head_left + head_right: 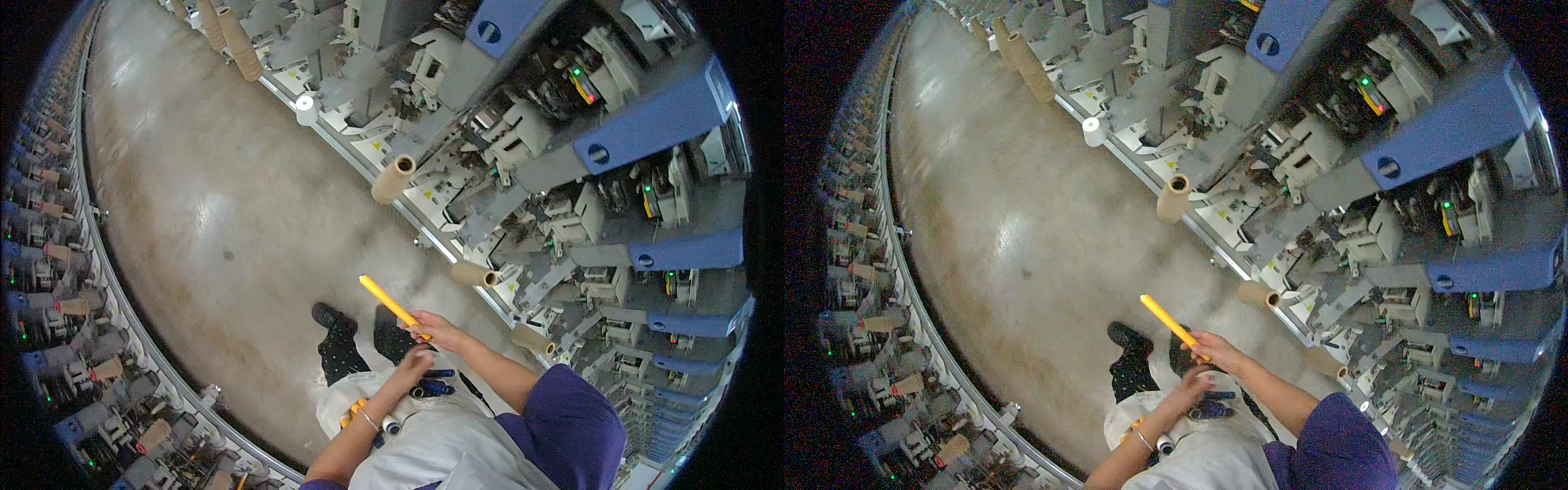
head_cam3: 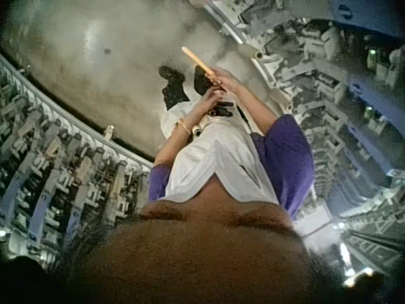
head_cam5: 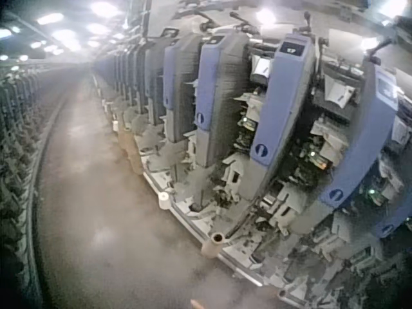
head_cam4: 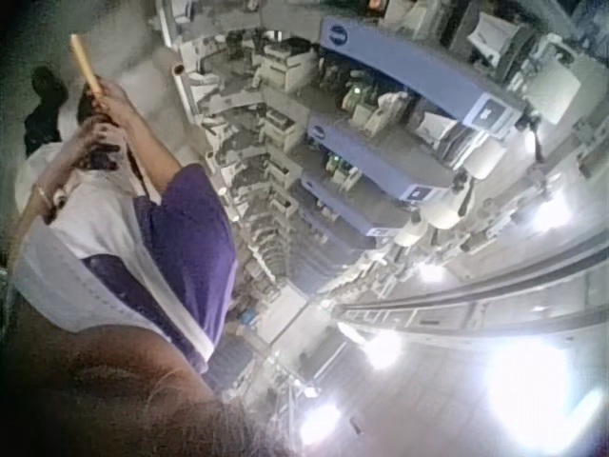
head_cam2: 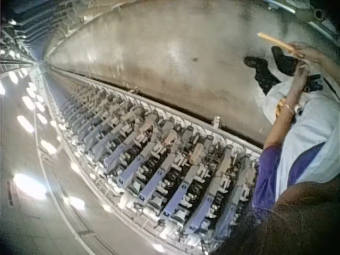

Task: The person walks along a row of textile machines and replaces empty spools with new ones. They remove empty spools from the top of each machine and install new spools, occasionally using a yellow tool to assist with the process.

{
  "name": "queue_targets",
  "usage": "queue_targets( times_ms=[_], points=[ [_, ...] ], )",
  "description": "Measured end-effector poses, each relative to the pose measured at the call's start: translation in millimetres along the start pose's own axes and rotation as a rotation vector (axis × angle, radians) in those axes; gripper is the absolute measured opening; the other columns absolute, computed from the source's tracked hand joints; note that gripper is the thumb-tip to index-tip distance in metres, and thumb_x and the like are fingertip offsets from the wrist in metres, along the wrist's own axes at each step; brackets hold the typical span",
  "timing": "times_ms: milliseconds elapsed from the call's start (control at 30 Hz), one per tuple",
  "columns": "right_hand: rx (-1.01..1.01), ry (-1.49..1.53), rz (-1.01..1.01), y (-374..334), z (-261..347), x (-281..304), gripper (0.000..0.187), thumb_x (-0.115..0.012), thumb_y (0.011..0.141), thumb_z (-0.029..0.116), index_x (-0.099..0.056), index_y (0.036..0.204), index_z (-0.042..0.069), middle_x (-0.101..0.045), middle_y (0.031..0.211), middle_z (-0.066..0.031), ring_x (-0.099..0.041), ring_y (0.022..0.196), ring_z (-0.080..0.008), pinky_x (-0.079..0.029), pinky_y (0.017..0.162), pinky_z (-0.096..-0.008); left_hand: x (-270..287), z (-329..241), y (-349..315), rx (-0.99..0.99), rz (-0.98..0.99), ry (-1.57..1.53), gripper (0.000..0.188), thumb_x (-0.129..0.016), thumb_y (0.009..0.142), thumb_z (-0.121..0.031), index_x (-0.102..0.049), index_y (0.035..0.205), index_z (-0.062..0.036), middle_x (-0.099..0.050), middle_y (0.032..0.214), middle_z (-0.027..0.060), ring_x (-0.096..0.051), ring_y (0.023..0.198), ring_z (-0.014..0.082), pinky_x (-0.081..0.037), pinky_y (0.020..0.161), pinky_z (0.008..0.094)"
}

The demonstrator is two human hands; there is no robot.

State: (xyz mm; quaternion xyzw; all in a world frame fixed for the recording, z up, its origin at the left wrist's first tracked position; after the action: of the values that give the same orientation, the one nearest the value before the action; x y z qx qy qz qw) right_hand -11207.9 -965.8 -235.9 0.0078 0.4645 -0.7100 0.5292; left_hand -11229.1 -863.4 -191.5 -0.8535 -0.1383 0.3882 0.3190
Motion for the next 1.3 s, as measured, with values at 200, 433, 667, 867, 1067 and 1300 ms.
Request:
queue_targets(
  times_ms=[200, 433, 667, 867, 1067, 1300],
  points=[
    [-0.459, -0.677, 0.248, 21.5, 12.4, -44.3, 0.025, -0.058, 0.097, 0.018, -0.043, 0.11, 0.002, -0.059, 0.084, -0.0043, -0.06, 0.071, -0.0115, -0.053, 0.063, -0.0275, 88.9, -64.4, 17.2, -0.034, -0.139, -0.633, 0.057, -0.054, 0.096, -0.048, -0.039, 0.141, -0.015, -0.049, 0.137, 0.0061, -0.047, 0.124, 0.0233, -0.042, 0.1, 0.04],
    [-0.757, -0.861, 1.057, 81.2, -12.7, -65.6, 0.018, -0.059, 0.085, 0.015, -0.053, 0.085, -0.003, -0.057, 0.069, -0.0052, -0.06, 0.063, -0.0179, -0.049, 0.056, -0.0342, 114.4, -63.2, 53.5, 0.063, -0.176, -0.727, 0.048, -0.055, 0.098, -0.038, -0.052, 0.13, -0.0022, -0.057, 0.128, 0.0109, -0.054, 0.116, 0.02, -0.043, 0.1, 0.0333],
    [-0.447, -1.198, 0.275, 100.6, 187.2, 57.9, 0.041, -0.056, 0.095, 0.027, -0.051, 0.133, 0.011, -0.068, 0.104, -0.0151, -0.064, 0.088, -0.0245, -0.051, 0.08, -0.0382, 45.3, -82.8, 109.6, -0.067, 0.142, 0.347, 0.05, -0.053, 0.097, -0.045, -0.056, 0.13, -0.0083, -0.06, 0.13, 0.0126, -0.056, 0.12, 0.0285, -0.044, 0.1, 0.0364],
    [-0.392, -1.945, -1.039, -1.8, 400.1, 186.5, 0.033, -0.059, 0.09, 0.034, -0.065, 0.119, 0.02, -0.069, 0.096, -0.0143, -0.067, 0.085, -0.0338, -0.053, 0.073, -0.0486, 4.1, -114.2, 126.1, -0.245, 0.343, 0.656, 0.047, -0.042, 0.1, -0.046, -0.061, 0.126, -0.0117, -0.063, 0.124, 0.0103, -0.058, 0.115, 0.0313, -0.045, 0.097, 0.039],
    [-0.24, -1.67, -1.165, 13.6, 420.1, 266.6, 0.031, -0.062, 0.088, 0.033, -0.069, 0.115, 0.02, -0.07, 0.088, -0.015, -0.068, 0.084, -0.0336, -0.053, 0.075, -0.0464, 4.6, -118.8, 123.9, -0.194, 0.361, 0.688, 0.049, -0.04, 0.1, -0.047, -0.061, 0.126, -0.012, -0.062, 0.127, 0.009, -0.056, 0.119, 0.0291, -0.041, 0.102, 0.0381],
    [-0.175, -1.664, -0.991, 14.4, 438.9, 241.5, 0.03, -0.064, 0.087, 0.034, -0.071, 0.112, 0.019, -0.071, 0.092, -0.0129, -0.067, 0.084, -0.0335, -0.053, 0.075, -0.0452, 8.1, -119.2, 121.9, -0.155, 0.405, 0.709, 0.05, -0.038, 0.101, -0.049, -0.059, 0.13, -0.0141, -0.06, 0.131, 0.0089, -0.055, 0.12, 0.0289, -0.04, 0.104, 0.0389]
  ],
)
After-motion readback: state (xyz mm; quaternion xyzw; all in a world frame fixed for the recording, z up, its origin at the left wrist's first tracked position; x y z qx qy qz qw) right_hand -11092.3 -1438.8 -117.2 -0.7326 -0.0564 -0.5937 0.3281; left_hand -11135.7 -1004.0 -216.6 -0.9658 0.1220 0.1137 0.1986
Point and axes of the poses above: each hand's wrist, its own y-axis towards the middle knuckle, its own x-axis out of the back of the hand, z = x × y, the point moved 10 cm from there along y, towards the middle knuckle
